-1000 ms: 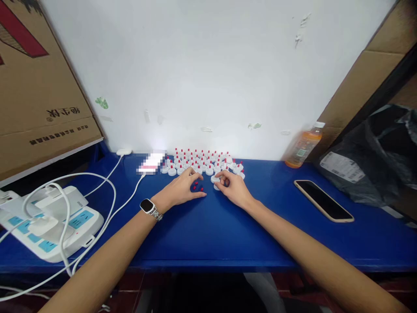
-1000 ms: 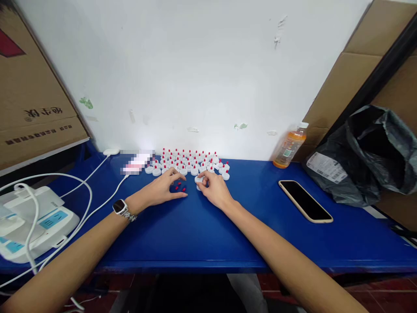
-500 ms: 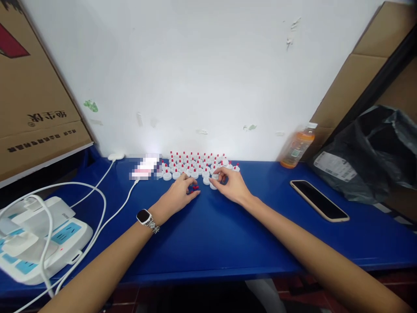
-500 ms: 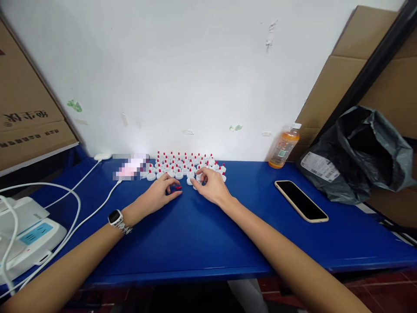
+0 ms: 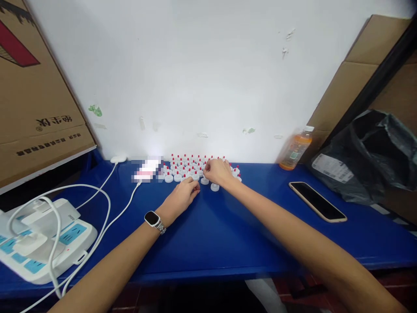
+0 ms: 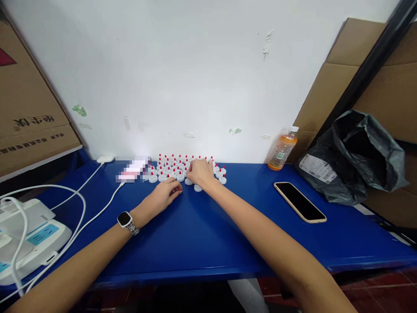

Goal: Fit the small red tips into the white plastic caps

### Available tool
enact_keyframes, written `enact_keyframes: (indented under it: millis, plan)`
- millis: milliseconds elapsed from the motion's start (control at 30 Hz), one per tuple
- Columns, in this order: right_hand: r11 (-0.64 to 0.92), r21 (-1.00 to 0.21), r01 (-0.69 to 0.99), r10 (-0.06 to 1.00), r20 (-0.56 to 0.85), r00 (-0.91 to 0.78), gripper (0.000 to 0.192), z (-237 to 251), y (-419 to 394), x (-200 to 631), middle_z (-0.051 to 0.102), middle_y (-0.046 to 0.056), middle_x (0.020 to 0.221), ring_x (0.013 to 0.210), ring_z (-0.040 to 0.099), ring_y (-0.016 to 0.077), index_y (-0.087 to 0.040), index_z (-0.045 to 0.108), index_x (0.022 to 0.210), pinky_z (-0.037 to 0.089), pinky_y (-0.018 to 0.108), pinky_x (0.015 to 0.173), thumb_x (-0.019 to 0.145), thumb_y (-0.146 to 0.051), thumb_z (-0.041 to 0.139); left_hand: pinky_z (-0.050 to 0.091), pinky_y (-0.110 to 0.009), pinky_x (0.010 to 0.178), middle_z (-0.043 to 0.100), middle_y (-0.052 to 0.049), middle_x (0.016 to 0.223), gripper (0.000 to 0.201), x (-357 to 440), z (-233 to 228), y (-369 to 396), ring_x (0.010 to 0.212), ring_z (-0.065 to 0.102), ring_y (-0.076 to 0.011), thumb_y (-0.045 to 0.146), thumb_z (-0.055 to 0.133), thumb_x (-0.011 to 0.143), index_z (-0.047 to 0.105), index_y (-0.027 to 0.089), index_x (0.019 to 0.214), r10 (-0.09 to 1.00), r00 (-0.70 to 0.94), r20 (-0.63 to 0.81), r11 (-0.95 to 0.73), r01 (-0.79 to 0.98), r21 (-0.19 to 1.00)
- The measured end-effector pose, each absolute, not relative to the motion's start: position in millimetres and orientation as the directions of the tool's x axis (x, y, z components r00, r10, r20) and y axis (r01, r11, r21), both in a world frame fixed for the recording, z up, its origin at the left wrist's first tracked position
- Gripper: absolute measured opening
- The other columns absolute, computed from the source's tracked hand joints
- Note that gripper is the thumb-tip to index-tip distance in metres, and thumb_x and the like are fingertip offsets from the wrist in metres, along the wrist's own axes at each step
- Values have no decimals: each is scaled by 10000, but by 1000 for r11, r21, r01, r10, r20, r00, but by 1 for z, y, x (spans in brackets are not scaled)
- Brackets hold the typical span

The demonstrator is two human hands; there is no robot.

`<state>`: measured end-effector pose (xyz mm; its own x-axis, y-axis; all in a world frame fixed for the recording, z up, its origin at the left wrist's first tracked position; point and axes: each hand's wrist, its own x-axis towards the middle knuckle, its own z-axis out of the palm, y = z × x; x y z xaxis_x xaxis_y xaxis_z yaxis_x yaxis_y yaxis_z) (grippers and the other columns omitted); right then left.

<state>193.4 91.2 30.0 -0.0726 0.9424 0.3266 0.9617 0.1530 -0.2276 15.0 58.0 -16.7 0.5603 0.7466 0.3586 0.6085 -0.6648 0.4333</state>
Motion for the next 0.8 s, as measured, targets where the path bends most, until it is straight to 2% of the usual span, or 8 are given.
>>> enact_keyframes:
  millis: [133,200,267,367,467,567,700,800]
  plan:
    - [216,-272,938,899,430,-82,171,37,89,200,752,97,974,1009,645,276,-190,702,860,403,428,927,871,-233,538,483,-314,726,596,-39,903,84,11,-16,65,799,592,-184,229,591,917,662,195,887,785,532,319,-616,613,495]
    - [297,-386,874,865,495,-75,165,40,81,206,744,90,988,971,656,248,-189,671,908,438,382,870,896,-238,514,492,-318,726,604,-43,935,133,10,-11,64,791,601,-179,314,607,924,667,195,909,795,509,330,-603,605,520]
    - [400,-543,738,849,524,-74,155,41,70,212,736,68,955,893,666,206,-196,632,946,463,328,788,924,-262,494,499,-319,738,610,-48,989,199,10,-3,62,780,607,-166,373,571,950,658,194,946,789,469,397,-614,584,531]
    - [462,-736,495,868,490,-83,177,33,50,216,705,36,884,762,641,166,-206,596,944,461,285,671,941,-359,508,491,-311,747,627,-43,1003,233,13,10,54,786,603,-157,375,483,999,635,200,1028,751,403,524,-658,533,532]
    - [349,-919,184,934,324,-152,286,21,34,213,642,8,790,641,591,142,-207,584,929,432,263,560,886,-490,589,478,-297,729,633,-32,954,245,17,17,46,794,601,-157,392,460,1012,601,207,1090,714,444,541,-700,471,537]
    - [142,-984,-108,943,168,-288,370,15,24,206,609,-20,714,583,564,121,-212,538,910,394,234,509,822,-547,671,464,-295,709,634,-21,903,241,21,18,38,782,601,-158,404,427,1026,560,207,1066,705,513,490,-706,443,552]
    - [34,-971,-236,946,107,-305,426,15,19,201,587,-64,635,494,504,89,-237,457,902,338,202,456,800,-563,711,467,-308,743,623,-27,923,261,26,17,29,802,593,-164,399,327,1055,501,210,1007,678,595,431,-722,431,541]
    - [-9,-970,-243,952,66,-299,438,10,20,200,556,-80,585,436,479,83,-240,446,880,303,185,408,806,-600,683,461,-328,760,598,-47,925,262,33,16,27,804,569,-180,339,267,1062,469,205,965,615,654,441,-788,482,383]
